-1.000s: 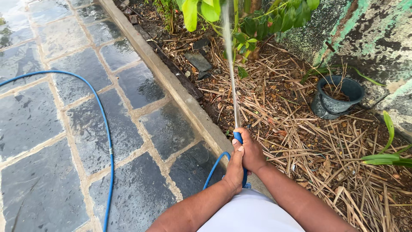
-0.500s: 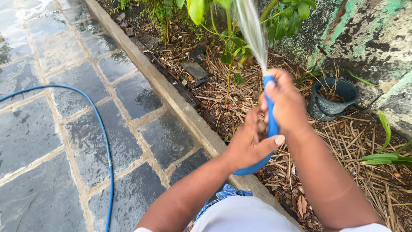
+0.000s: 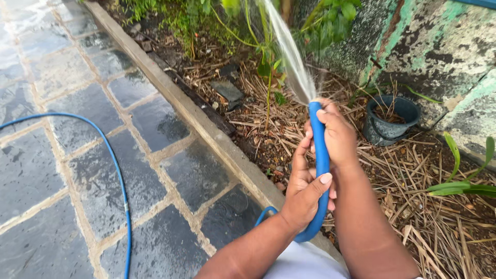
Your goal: The person waters several plants in a garden bed using a hose, moving the stream across different plants and the soil.
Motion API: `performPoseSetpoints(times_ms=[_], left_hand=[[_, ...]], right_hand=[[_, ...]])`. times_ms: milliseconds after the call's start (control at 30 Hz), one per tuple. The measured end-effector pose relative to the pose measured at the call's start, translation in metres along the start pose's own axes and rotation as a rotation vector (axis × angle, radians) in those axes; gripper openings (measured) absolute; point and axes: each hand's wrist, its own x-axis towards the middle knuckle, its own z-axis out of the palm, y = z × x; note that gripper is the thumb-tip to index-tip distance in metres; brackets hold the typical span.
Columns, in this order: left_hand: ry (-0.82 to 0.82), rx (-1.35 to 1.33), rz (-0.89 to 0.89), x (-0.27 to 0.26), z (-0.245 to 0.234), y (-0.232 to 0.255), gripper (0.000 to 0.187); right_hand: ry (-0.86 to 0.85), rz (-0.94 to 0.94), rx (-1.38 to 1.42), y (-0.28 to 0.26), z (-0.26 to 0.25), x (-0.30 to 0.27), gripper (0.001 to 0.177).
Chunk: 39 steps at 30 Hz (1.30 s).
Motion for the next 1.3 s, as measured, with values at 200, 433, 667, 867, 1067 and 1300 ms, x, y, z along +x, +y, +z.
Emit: performPoseSetpoints(times_ms=[200,433,667,867,1067,1300], left_hand=[[-0.1,-0.147,0.092,0.014,0.036,0.029,0.091],[-0.139,-0.173,0.112,-0.001,0.039,0.03,0.087],[-0.149,-0.12,0.092,-0.016,0.015,0.009,0.097],[-0.139,-0.136,0.119,-0.019,0.007,0.009,0.095],[-0.035,-0.093,0.126,-0.02,-0.001,0.01,0.087],[-0.002,-0.15,0.086,-0.025,0.001,0.021,0.078]], right_hand=[[0.004,-0.184,-0.077,-0.046,0.021,-0.002,0.032],[0.076,-0.21,-0.105,-0.044,0.034,-0.023,0.036],[-0.113,-0.28,0.119,-0.014,0.029,-0.024,0.036],[-0.097,-0.264,0.096,0.001,0.032,-0.018,0.035],[-0.044,-0.152,0.082,0.015,0.039,-0.011,0.03],[-0.054,-0.122,0.037,0.026,0.043,-0.009,0.029]])
